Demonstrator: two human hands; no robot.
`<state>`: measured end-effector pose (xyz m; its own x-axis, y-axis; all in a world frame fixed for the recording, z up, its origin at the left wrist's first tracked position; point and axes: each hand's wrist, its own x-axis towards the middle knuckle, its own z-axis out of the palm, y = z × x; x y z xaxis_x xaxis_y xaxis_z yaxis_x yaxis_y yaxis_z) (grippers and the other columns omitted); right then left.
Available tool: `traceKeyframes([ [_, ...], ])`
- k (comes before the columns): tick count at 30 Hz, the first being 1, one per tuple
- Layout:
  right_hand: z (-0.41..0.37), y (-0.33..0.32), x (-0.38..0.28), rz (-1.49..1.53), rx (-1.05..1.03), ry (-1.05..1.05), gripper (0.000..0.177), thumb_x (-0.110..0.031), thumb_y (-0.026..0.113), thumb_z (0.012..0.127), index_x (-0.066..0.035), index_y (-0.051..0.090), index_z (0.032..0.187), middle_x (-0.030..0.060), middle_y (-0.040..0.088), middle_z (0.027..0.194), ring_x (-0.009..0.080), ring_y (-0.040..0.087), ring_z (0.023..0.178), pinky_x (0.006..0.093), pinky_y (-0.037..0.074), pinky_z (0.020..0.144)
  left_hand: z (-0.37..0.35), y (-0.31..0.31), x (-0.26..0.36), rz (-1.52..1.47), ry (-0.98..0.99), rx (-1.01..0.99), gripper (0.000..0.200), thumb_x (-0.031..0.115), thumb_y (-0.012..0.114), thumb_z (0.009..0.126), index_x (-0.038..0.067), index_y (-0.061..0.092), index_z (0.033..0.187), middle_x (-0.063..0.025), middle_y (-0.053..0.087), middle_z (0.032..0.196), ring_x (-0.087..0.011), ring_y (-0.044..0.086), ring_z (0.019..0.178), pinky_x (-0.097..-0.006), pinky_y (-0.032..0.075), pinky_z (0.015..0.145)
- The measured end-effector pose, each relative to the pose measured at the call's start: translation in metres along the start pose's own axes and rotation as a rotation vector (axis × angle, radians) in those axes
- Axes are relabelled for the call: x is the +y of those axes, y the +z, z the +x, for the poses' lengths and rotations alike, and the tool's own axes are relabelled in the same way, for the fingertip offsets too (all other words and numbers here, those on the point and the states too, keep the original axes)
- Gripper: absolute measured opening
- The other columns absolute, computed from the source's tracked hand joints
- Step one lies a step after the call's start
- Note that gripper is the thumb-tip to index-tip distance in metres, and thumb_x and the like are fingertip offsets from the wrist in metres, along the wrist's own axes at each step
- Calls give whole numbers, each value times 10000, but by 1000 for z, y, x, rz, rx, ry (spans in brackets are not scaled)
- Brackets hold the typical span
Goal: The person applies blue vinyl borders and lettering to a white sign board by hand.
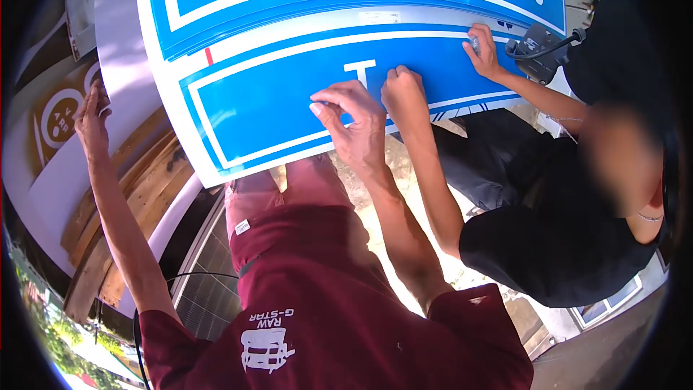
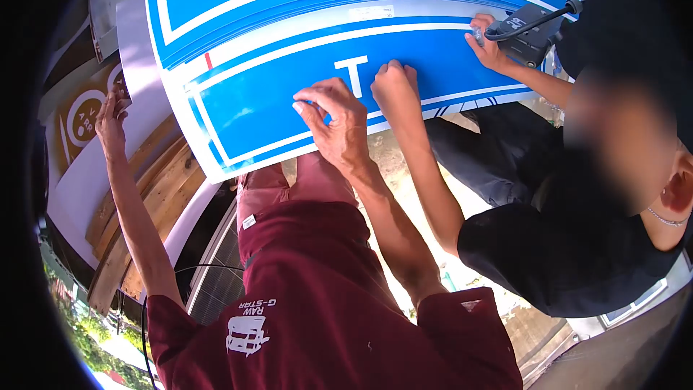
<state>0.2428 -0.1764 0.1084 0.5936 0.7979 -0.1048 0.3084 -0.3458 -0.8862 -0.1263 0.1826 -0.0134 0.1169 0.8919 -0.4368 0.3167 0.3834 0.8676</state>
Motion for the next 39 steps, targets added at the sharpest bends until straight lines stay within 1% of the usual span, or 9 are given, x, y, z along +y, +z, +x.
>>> traceKeyframes([
  [10,-16,-14,4,19,-90,61,155,-30,749,875,-65,740,1025,76,663,918,138,648,733,257,526,613,-54,-13,-113,102,-279,-165,333,247,650,994,49,686,1259,-8,703,944,-44,591,717,-208,457,600],
  [19,-11,-13,13,45,-102,101,141,-41,735,891,-66,728,1030,74,675,924,150,649,755,264,534,614,-121,-5,-169,64,-518,-94,233,265,696,951,38,745,968,-5,696,773,-68,585,613,-204,416,532],
  [22,-9,-12,19,71,-103,76,193,-6,742,861,-66,703,1040,75,657,911,185,647,746,288,530,566,-131,-20,-207,116,-517,-156,219,248,684,950,66,703,829,16,625,669,-73,517,523,-232,372,481],
  [23,-9,-12,19,71,-108,84,193,-7,742,861,-65,703,1041,76,657,912,185,648,746,289,530,568,-137,-16,-207,125,-525,-175,244,236,661,954,107,646,747,50,526,612,-51,406,487,-248,289,450],
  [26,-5,-14,20,65,-118,96,194,-10,742,863,-63,702,1045,79,657,915,187,649,747,292,531,573,-149,0,-204,195,-521,-143,236,228,634,962,136,636,745,77,478,627,-26,323,519,-250,217,470],
  [27,-5,-14,19,60,-120,100,196,-10,742,862,-62,702,1047,80,657,915,188,650,748,294,531,575,-152,-7,-234,94,-433,-125,222,223,619,963,157,616,751,100,453,642,-13,294,544,-247,180,489],
  [32,-9,-14,18,61,-117,75,204,-10,743,860,-61,701,1053,83,657,916,191,648,745,296,530,580,-158,-17,-250,26,-418,-195,171,226,622,965,135,638,822,79,494,694,-24,375,596,-255,237,506],
  [36,-14,-14,18,76,-114,98,195,-15,736,869,-62,702,1056,81,656,919,189,646,738,292,528,576,-162,12,-236,-103,-385,-87,178,238,640,968,65,682,959,26,602,818,-66,535,694,-243,386,560],
  [39,-17,-13,17,70,-113,120,187,-25,730,881,-65,706,1063,78,654,928,184,646,731,289,526,570,-166,24,-209,-88,-400,-191,230,234,641,972,27,680,1066,-19,661,933,-112,623,787,-260,493,645],
])
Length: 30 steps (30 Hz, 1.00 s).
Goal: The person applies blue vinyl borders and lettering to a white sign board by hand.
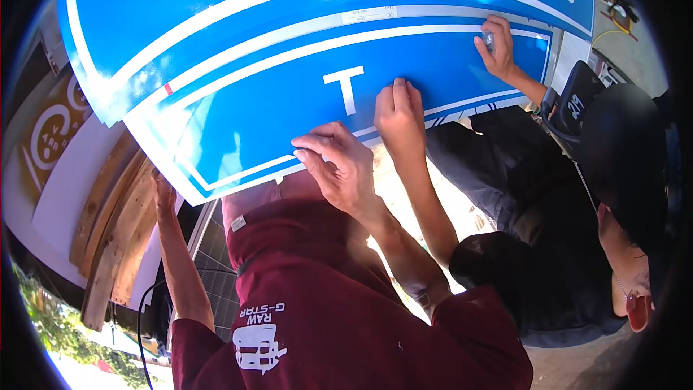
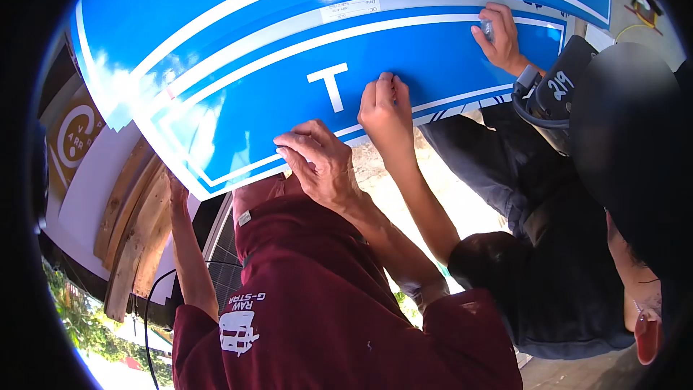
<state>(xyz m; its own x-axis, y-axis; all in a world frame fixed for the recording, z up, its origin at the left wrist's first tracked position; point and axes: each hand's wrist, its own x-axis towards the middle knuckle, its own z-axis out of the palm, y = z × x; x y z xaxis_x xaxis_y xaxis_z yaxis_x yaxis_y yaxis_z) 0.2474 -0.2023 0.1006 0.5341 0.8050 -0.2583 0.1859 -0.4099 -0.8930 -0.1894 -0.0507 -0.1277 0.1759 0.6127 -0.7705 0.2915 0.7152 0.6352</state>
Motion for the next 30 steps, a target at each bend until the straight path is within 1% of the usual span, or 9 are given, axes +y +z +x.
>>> traceKeyframes([
  [7,-13,3,0,-30,12,7,211,-41,732,890,-77,723,1097,76,658,951,165,653,735,282,526,574,-19,22,6,-187,-29,-13,221,187,630,986,22,677,1125,-36,685,984,-137,662,856,-275,541,691],
  [10,-16,4,-3,-33,25,8,172,-46,700,923,-44,733,1092,85,669,972,117,637,708,244,503,593,-29,28,3,-201,-34,-8,217,170,625,992,28,678,1147,-36,693,999,-138,666,865,-273,544,696],
  [12,-18,4,-4,-33,20,23,175,-46,700,923,-44,732,1095,83,669,975,117,640,719,245,506,603,-30,28,-2,-186,-8,-27,213,158,619,996,37,681,1160,-40,699,1009,-139,668,872,-276,547,703],
  [18,-27,6,-7,-17,63,-34,190,-35,721,899,-63,723,1087,76,662,967,144,652,748,273,521,607,-48,32,-9,-159,-59,80,222,147,613,991,-29,686,1104,-62,712,985,-144,675,852,-273,544,700],
  [21,-32,4,-8,-16,89,-50,196,-26,731,887,-69,719,1078,71,659,960,157,656,757,287,527,605,-43,3,-35,-132,-46,-98,388,246,648,973,10,608,1278,-80,692,1156,-201,679,1040,-354,559,886],
  [22,-34,2,-9,-15,97,-47,195,-24,730,886,-68,718,1075,71,660,960,159,658,759,288,528,607,-39,-7,-46,-146,-31,-147,369,232,638,970,21,616,1272,-75,696,1138,-205,682,1026,-362,560,881],
  [25,-37,-5,-16,-4,111,-28,197,-19,727,886,-64,717,1077,74,661,962,171,661,766,287,532,618,-44,-1,-44,-112,-66,-110,332,239,646,960,34,642,1221,-62,712,1074,-188,701,941,-340,579,804],
  [26,-38,-6,-15,6,123,-35,197,-19,727,886,-63,717,1078,75,661,962,173,662,768,287,534,620,-46,3,-42,-119,-38,-115,307,256,671,941,47,661,1166,-51,723,998,-166,707,822,-309,579,655],
  [30,-46,-9,-9,33,165,-74,198,-18,724,888,-58,716,1082,83,661,964,177,668,777,287,540,623,-50,9,-40,-35,-36,-64,335,303,712,908,61,665,1134,-44,720,947,-140,691,745,-272,528,513],
])
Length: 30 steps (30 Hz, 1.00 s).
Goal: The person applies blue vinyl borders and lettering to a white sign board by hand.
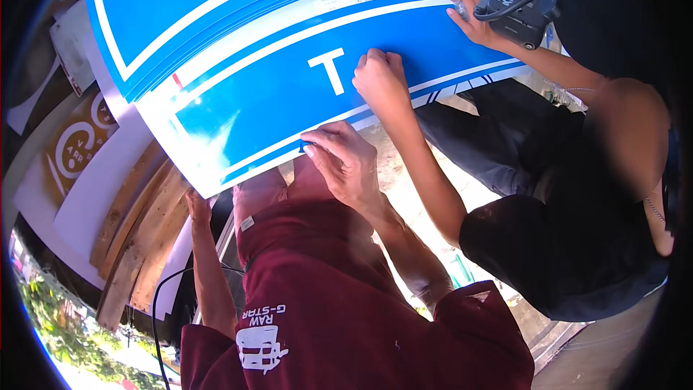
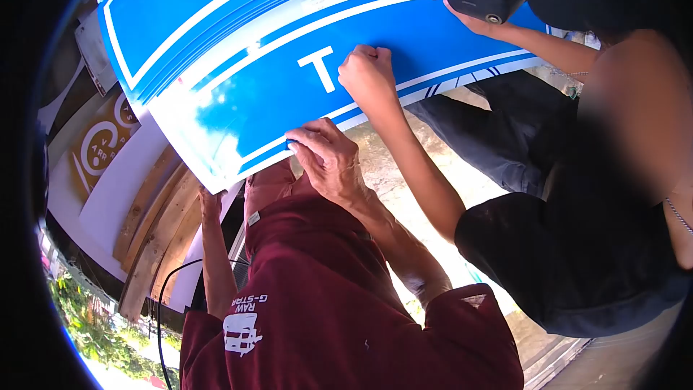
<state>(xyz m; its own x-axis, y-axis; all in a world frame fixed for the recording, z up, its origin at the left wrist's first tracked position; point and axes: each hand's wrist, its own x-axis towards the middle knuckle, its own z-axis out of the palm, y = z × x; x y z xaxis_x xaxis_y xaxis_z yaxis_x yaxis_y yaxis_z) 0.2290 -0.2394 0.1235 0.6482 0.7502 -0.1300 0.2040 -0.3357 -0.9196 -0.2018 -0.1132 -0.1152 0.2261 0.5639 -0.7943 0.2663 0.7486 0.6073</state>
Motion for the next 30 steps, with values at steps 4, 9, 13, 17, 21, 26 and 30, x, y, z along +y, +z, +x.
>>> traceKeyframes([
  [4,-1,-6,-1,-18,1,-41,187,-13,715,894,-54,717,1077,94,664,976,179,675,795,288,545,627,-16,27,30,36,-65,57,324,308,698,914,58,670,1119,-40,703,897,-128,663,705,-268,530,516],
  [9,11,-3,5,-46,35,-50,244,-49,729,894,-38,656,1126,86,680,926,140,661,712,261,528,616,-28,36,46,122,-97,120,351,304,647,937,30,711,1146,-44,728,946,-133,677,812,-284,485,560],
  [13,45,9,20,37,121,-43,173,-44,749,878,-29,682,1037,79,690,904,124,642,695,252,509,607,-36,40,54,56,-31,113,304,282,620,957,35,726,1099,-27,725,923,-99,651,773,-274,468,565],
  [17,94,20,36,53,215,-92,130,-72,743,900,-17,721,1015,29,696,876,75,615,722,228,477,634,-16,21,39,15,-143,174,330,339,607,986,47,723,1085,-26,728,904,-111,660,768,-267,479,570],
  [21,133,28,49,-200,242,-36,143,-118,781,846,-20,735,940,88,755,859,160,675,672,291,536,631,3,14,39,-148,-193,161,338,323,563,1015,56,688,1183,-55,740,1057,-141,679,885,-342,513,680],
  [26,149,40,54,-139,255,-8,140,-99,783,843,-17,728,943,83,747,816,141,674,680,288,532,620,53,-24,19,-287,-249,137,267,289,592,1008,77,675,1147,-24,729,929,-117,655,734,-282,474,589],
  [30,152,55,33,-81,288,172,135,-102,794,828,-14,736,912,81,746,808,151,684,696,293,534,632,89,-27,49,-186,-193,116,245,291,614,996,60,692,1026,-24,701,822,-115,615,657,-287,461,527],
])
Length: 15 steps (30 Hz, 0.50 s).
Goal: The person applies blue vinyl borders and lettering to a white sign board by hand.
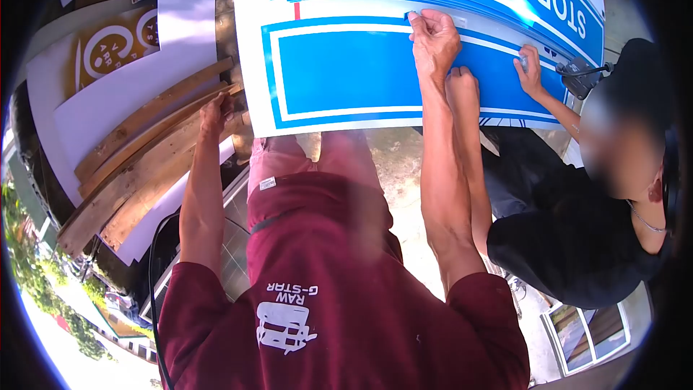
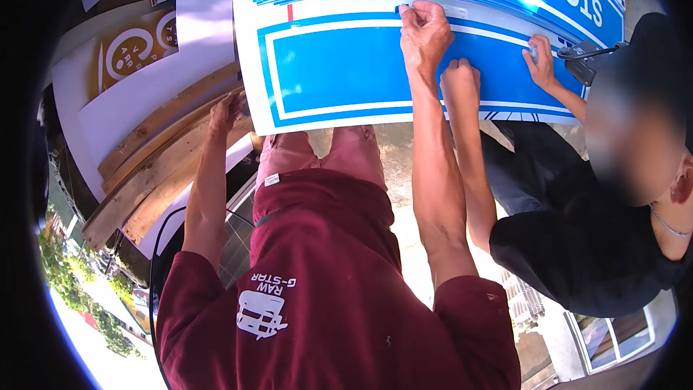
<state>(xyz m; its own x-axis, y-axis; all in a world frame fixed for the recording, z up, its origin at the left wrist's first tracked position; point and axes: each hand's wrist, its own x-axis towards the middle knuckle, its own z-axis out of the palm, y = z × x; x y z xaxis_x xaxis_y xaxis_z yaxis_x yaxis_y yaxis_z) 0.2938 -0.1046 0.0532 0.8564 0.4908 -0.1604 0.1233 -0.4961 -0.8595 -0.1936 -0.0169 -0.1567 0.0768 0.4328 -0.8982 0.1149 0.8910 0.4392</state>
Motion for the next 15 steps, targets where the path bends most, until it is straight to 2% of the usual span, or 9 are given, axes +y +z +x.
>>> traceKeyframes([
  [3,15,5,21,-139,51,-193,119,-72,788,852,-9,738,940,85,742,802,128,659,594,220,505,510,15,10,38,320,37,-20,306,327,636,969,29,703,941,0,669,759,-95,578,624,-280,458,502],
  [6,17,5,23,-203,99,-203,116,-127,816,803,-58,777,888,72,746,807,190,692,696,326,541,646,18,17,72,673,196,-95,323,351,636,958,36,704,931,-2,656,733,-89,568,603,-263,451,496],
  [7,18,6,21,-220,107,-210,102,-138,817,792,-74,785,866,66,745,804,212,696,722,364,547,692,16,20,81,754,188,-113,323,356,633,958,43,707,932,-4,656,734,-87,568,602,-261,451,495],
  [10,19,7,23,-396,143,-259,98,-169,797,808,-89,792,863,48,734,812,239,691,729,389,546,678,10,27,93,964,183,-188,279,342,633,964,72,705,957,-6,648,729,-80,556,584,-255,436,469],
  [13,16,9,24,-502,177,-351,129,-207,763,833,-90,794,877,54,722,830,281,689,742,418,547,671,6,19,82,877,120,-233,227,293,640,971,72,693,983,-10,633,705,-81,554,579,-257,409,441],
  [15,15,9,23,-584,178,-414,165,-212,727,853,-70,793,906,85,725,861,314,695,759,430,553,682,14,7,75,968,48,-237,194,260,637,977,73,687,988,-17,613,682,-80,526,539,-253,371,416],
])
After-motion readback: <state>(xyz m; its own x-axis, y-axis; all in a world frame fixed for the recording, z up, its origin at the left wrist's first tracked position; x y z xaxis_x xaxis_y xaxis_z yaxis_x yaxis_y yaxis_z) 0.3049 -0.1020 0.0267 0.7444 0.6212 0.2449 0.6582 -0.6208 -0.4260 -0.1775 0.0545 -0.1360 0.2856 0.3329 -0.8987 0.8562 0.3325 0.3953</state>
